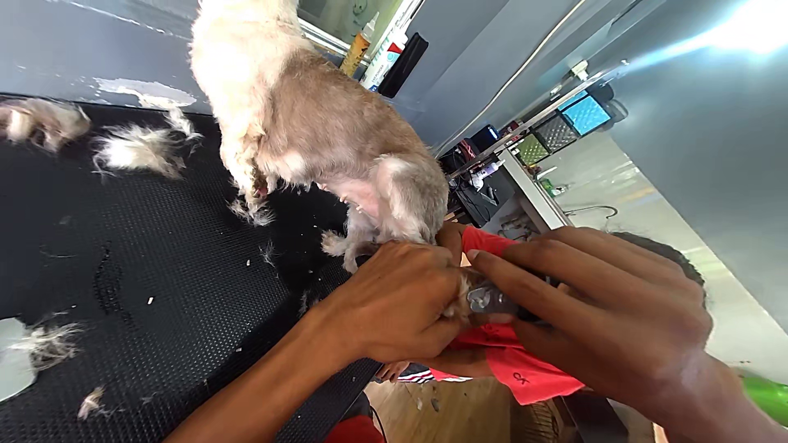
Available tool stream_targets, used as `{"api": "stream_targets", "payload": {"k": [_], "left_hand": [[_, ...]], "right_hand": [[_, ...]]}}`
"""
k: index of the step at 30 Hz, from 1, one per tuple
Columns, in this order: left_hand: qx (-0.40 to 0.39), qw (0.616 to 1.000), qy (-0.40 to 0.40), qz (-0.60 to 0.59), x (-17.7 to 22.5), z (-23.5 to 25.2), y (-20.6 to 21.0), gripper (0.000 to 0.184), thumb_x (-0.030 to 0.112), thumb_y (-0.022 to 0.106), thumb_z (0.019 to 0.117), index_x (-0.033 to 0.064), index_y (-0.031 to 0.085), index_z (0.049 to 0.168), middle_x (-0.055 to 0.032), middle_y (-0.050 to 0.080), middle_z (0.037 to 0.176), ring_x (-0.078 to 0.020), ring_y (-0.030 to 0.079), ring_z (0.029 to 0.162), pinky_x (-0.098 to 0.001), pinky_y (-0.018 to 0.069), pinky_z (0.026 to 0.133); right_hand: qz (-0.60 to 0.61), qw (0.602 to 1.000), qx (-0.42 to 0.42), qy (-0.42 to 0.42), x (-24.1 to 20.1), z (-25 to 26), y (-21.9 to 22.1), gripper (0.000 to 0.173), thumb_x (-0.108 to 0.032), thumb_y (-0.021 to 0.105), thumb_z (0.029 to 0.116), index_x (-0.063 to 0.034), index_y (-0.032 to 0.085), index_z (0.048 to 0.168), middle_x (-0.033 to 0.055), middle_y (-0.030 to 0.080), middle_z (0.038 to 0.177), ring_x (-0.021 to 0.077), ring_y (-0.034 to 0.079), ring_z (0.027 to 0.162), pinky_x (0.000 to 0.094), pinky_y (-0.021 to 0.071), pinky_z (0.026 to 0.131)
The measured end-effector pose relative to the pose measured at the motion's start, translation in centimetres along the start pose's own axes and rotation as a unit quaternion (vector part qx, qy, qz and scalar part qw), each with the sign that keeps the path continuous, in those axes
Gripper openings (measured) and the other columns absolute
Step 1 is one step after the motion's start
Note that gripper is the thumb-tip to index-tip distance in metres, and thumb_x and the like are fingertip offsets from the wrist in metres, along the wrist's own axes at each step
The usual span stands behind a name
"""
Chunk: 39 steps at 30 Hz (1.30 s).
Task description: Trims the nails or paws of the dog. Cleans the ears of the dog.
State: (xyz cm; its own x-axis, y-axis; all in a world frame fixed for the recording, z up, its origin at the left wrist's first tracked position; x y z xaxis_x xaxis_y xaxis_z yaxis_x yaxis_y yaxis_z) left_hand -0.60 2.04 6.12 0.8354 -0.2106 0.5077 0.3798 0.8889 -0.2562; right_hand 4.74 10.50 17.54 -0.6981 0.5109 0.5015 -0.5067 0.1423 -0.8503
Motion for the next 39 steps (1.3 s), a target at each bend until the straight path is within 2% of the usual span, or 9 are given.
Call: {"api": "stream_targets", "payload": {"k": [6, 11, 17, 24, 27, 30, 33, 36, 39], "left_hand": [[0.007, 1.000, 0.002, -0.010, 0.15, 0.00, 0.03, 0.027, 0.025, 0.058, 0.0973, 0.0132, 0.068, 0.076, 0.0058, 0.058, 0.069, -0.0045, 0.059, 0.070, -0.0259, 0.0477, 0.063], [0.011, 1.000, 0.001, -0.017, 0.24, -0.01, 0.13, 0.027, 0.026, 0.058, 0.0978, 0.0130, 0.068, 0.077, 0.0060, 0.058, 0.069, -0.0044, 0.058, 0.069, -0.0258, 0.0472, 0.061], [0.004, 1.000, -0.004, -0.016, 0.29, -0.03, 0.29, 0.026, 0.026, 0.058, 0.0978, 0.0137, 0.069, 0.077, 0.0063, 0.059, 0.070, -0.0043, 0.059, 0.070, -0.0260, 0.0480, 0.063], [0.011, 1.000, 0.000, -0.017, 0.37, -0.02, 0.16, 0.029, 0.024, 0.058, 0.0969, 0.0141, 0.065, 0.071, 0.0061, 0.057, 0.067, -0.0046, 0.058, 0.068, -0.0259, 0.0468, 0.061], [0.007, 1.000, -0.002, -0.016, 0.33, 0.00, 0.18, 0.026, 0.024, 0.059, 0.0961, 0.0141, 0.067, 0.074, 0.0063, 0.058, 0.068, -0.0041, 0.058, 0.069, -0.0256, 0.0471, 0.061], [0.006, 1.000, -0.005, -0.009, 0.30, -0.05, 0.29, 0.025, 0.025, 0.059, 0.0959, 0.0139, 0.068, 0.075, 0.0063, 0.059, 0.069, -0.0044, 0.059, 0.070, -0.0261, 0.0481, 0.062], [0.005, 1.000, -0.002, -0.012, 0.37, -0.07, 0.27, 0.025, 0.024, 0.059, 0.0962, 0.0138, 0.067, 0.075, 0.0063, 0.058, 0.069, -0.0042, 0.059, 0.070, -0.0256, 0.0478, 0.062], [0.005, 1.000, -0.003, -0.009, 0.32, -0.05, 0.34, 0.024, 0.025, 0.060, 0.0965, 0.0138, 0.068, 0.077, 0.0063, 0.059, 0.070, -0.0043, 0.059, 0.070, -0.0256, 0.0477, 0.062], [-0.005, 1.000, -0.004, 0.001, 0.30, -0.04, 0.47, 0.025, 0.026, 0.058, 0.0971, 0.0134, 0.069, 0.078, 0.0063, 0.056, 0.069, -0.0052, 0.057, 0.068, -0.0259, 0.0463, 0.061]], "right_hand": [[-0.023, 1.000, 0.014, -0.006, -0.18, -0.16, -0.18, 0.029, -0.027, 0.061, 0.0982, -0.0057, 0.072, 0.114, 0.0120, 0.068, 0.090, 0.0274, 0.062, 0.082, 0.0394, 0.0476, 0.068], [-0.023, 0.999, 0.021, -0.004, -0.23, -0.33, -0.21, 0.028, -0.025, 0.062, 0.0966, -0.0068, 0.073, 0.115, 0.0119, 0.068, 0.090, 0.0268, 0.063, 0.082, 0.0400, 0.0494, 0.070], [-0.017, 1.000, 0.019, -0.007, -0.23, -0.32, -0.27, 0.032, -0.030, 0.061, 0.0988, -0.0055, 0.072, 0.115, 0.0120, 0.068, 0.089, 0.0269, 0.062, 0.082, 0.0395, 0.0482, 0.069], [-0.013, 1.000, 0.022, -0.005, -0.25, -0.33, -0.15, 0.028, -0.026, 0.061, 0.0983, -0.0057, 0.072, 0.114, 0.0124, 0.068, 0.090, 0.0269, 0.063, 0.082, 0.0392, 0.0488, 0.069], [-0.005, 1.000, 0.023, -0.002, -0.18, -0.33, -0.12, 0.024, -0.019, 0.063, 0.0945, -0.0061, 0.073, 0.112, 0.0115, 0.068, 0.088, 0.0262, 0.063, 0.080, 0.0386, 0.0479, 0.066], [-0.005, 1.000, 0.019, -0.002, -0.16, -0.37, -0.15, 0.025, -0.021, 0.063, 0.0958, -0.0066, 0.072, 0.113, 0.0113, 0.068, 0.090, 0.0263, 0.063, 0.082, 0.0388, 0.0486, 0.068], [0.001, 1.000, 0.022, -0.002, -0.15, -0.39, -0.11, 0.024, -0.015, 0.063, 0.0932, -0.0058, 0.073, 0.112, 0.0112, 0.068, 0.088, 0.0260, 0.063, 0.082, 0.0386, 0.0492, 0.068], [0.005, 1.000, 0.022, 0.000, -0.15, -0.45, -0.09, 0.022, -0.014, 0.063, 0.0927, -0.0051, 0.074, 0.110, 0.0111, 0.069, 0.088, 0.0247, 0.063, 0.079, 0.0371, 0.0482, 0.065], [0.018, 1.000, 0.015, 0.009, 0.05, -0.63, 0.20, 0.021, -0.020, 0.062, 0.0952, -0.0040, 0.072, 0.105, 0.0075, 0.063, 0.077, 0.0198, 0.057, 0.066, 0.0330, 0.0425, 0.055]]}}
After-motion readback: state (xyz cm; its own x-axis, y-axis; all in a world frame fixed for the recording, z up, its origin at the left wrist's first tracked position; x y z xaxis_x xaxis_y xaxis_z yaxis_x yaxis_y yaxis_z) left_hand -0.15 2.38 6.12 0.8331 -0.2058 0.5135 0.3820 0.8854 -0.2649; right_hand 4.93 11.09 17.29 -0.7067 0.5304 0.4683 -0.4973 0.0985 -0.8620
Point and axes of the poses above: each hand's wrist, its own z-axis towards the middle knuckle, its own y-axis out of the palm, x = y × z, the point moved 6 cm from there along z, towards the middle knuckle
